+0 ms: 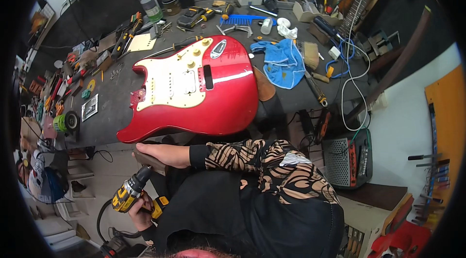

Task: The person works on a red electric guitar body, using a screwdriver to adjust the control plate and a cordless drill to sand a small wooden block. They also use a green polishing compound on the drill bit and a blue cloth to wipe the tool.

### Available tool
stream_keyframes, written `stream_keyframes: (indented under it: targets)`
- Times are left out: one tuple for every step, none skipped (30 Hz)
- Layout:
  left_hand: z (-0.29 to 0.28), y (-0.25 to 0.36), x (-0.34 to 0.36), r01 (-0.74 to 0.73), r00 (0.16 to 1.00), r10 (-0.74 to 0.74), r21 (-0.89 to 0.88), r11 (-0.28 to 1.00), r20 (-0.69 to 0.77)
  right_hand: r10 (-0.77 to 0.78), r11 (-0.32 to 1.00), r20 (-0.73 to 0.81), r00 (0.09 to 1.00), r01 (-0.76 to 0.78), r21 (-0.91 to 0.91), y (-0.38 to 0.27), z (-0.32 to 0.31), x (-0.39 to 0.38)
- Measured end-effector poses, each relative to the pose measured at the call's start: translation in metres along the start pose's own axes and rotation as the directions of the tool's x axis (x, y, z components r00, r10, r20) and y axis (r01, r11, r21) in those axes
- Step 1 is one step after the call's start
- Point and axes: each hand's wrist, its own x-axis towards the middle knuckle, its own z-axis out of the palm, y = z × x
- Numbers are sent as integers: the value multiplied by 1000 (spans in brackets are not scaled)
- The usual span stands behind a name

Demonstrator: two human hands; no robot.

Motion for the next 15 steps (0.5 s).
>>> stream_keyframes:
  targets:
    - [-1,0,-1,3,1000,-3,0,1000,-3,14,1000,4,1000,-14,-2,-1,0,-2]
    - [-2,-1,-2,5,1000,-5,0,1000,-6,29,1000,8,1000,-29,-3,-3,1,-3]
    - [-2,-2,-2,8,1000,-8,-1,1000,-10,44,999,13,999,-44,-5,-4,1,-5]
    - [2,1,-1,13,1000,-13,-3,1000,-4,35,999,-1,999,-35,-16,-3,-1,-4]
    - [6,3,-1,9,1000,-9,2,1000,-12,26,999,-14,1000,-27,-27,0,-4,-2]
    - [12,3,-2,4,1000,-4,7,1000,-20,18,999,-27,999,-19,-39,2,-6,-1]
    - [15,5,-1,1,1000,0,13,1000,-26,-32,996,-57,998,27,-86,1,-4,-3]
    - [15,5,0,-5,1000,6,44,999,-4,-82,988,-84,993,70,-135,1,-2,-4]
    - [17,6,-1,-11,999,13,56,998,-30,-132,977,-110,985,110,-184,0,0,-5]
    - [19,6,-4,-21,998,25,67,998,-61,-142,973,-112,984,118,-196,-1,4,-6]
    - [22,6,-7,-30,995,37,78,996,-94,-151,970,-113,982,125,-208,-2,7,-8]
    - [24,7,-9,-52,993,61,84,995,-98,-158,967,-113,981,131,-219,-2,9,-9]
    - [25,9,-13,-33,994,42,91,995,-99,-218,953,-125,968,184,-240,1,11,-9]
    - [26,12,-16,-12,994,23,98,995,-105,-275,937,-134,952,234,-260,6,12,-7]
    - [28,15,-18,9,993,4,104,995,-116,-328,919,-140,934,281,-277,12,11,-4]
